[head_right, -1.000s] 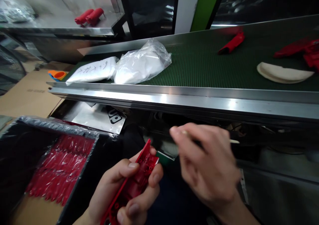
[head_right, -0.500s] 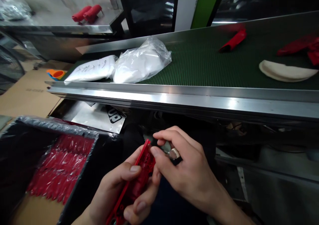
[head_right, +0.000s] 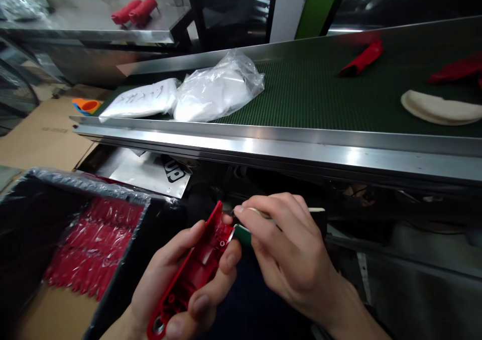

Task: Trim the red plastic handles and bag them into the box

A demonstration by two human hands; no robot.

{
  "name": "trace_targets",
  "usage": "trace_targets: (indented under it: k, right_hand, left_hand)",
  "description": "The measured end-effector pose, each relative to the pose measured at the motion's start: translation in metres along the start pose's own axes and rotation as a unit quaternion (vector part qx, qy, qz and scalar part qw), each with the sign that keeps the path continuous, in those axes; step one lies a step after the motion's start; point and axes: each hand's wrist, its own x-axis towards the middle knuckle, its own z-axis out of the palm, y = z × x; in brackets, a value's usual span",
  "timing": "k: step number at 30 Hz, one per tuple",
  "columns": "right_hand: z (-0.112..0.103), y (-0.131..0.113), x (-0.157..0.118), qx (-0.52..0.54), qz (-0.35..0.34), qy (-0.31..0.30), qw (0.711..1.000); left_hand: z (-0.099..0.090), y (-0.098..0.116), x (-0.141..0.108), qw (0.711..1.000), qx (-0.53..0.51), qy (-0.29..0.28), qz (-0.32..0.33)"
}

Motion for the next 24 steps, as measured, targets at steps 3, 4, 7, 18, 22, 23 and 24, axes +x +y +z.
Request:
trace_targets:
  k: [3,4,7,18,22,23,24]
  right_hand:
    - [-0.0009,0.0021,0.0019,-0.06,-0.052,-0.014,0.997]
    - [-0.001,0.0028,0.0025,-0.07,-0.058,-0.017,0.996]
    - [-0.0008,0.0042,0.0032,-0.079,-0.062,-0.02,0.995]
    - [-0.002,0.0057,0.0028,-0.105,-0.073,-0.007,0.992]
    - [-0.0016,0.008,0.0016,-0.116,-0.074,-0.004,0.991]
    - [-0.0019,0.0082,0.001,-0.115,-0.076,-0.005,0.991]
    - [-0.0027,0.0081,0.0004,-0.113,-0.076,-0.008,0.991]
  left_hand:
    - [-0.0002,-0.0003,-0.0007,1.0,-0.006,-0.012,-0.002]
    - [-0.0003,-0.0009,-0.001,1.0,-0.004,-0.018,-0.004]
    - [0.0001,-0.0027,-0.0019,1.0,-0.005,-0.025,-0.005]
    - [-0.0023,-0.0054,-0.0015,1.0,0.005,-0.013,0.002]
    - [0.0003,-0.0062,-0.0016,1.0,0.008,0.003,0.001]
    - [0.0008,-0.0062,-0.0017,1.0,0.011,0.007,0.002]
    - [0.0005,-0.0063,-0.0017,1.0,0.013,0.012,0.003]
